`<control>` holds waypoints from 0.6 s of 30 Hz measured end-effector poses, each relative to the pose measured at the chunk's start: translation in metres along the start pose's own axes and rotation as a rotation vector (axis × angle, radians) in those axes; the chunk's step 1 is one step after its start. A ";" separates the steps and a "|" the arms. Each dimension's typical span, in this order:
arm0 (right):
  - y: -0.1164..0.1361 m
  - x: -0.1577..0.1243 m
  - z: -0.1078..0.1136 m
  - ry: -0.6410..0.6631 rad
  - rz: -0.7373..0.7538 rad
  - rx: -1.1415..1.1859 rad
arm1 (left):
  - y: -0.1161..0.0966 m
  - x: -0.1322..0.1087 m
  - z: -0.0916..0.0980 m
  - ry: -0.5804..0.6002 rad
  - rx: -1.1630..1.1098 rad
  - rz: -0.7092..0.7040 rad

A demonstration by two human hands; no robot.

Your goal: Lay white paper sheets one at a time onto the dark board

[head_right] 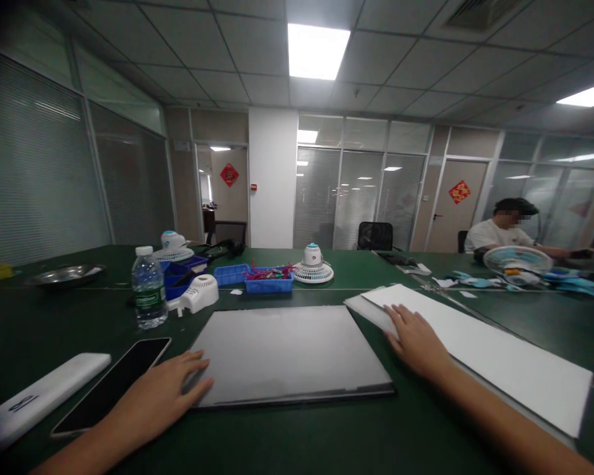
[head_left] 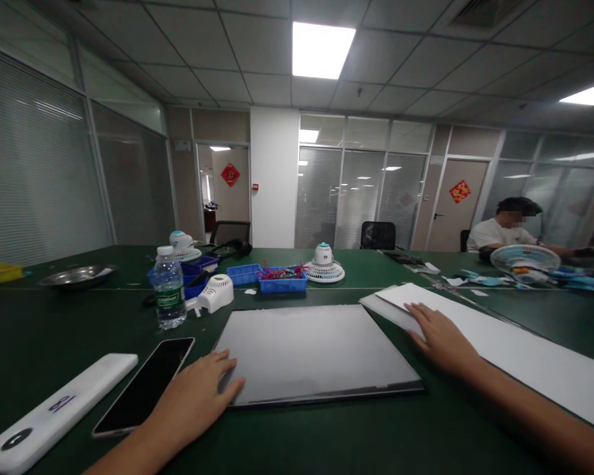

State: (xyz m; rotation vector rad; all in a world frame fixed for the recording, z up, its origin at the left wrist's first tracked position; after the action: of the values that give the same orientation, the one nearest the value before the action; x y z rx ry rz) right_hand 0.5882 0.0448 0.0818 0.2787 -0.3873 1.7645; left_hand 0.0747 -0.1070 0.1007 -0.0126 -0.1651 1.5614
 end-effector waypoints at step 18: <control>-0.042 -0.023 0.014 0.112 -0.209 -0.030 | -0.008 -0.001 -0.004 -0.001 0.057 -0.021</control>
State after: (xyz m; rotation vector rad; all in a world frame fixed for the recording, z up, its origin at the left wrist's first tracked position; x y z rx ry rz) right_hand 0.6337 0.0275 0.0900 0.1910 -0.2924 1.5599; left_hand 0.0832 -0.1081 0.0974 0.0349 -0.1213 1.5444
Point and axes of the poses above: each hand's wrist, its own x-axis towards the middle knuckle, its own z-axis out of the back of the hand, y = z × x, the point moved 2 cm from there along x, towards the middle knuckle, and after that the axes turned 2 degrees about x, right-handed, at the moved point
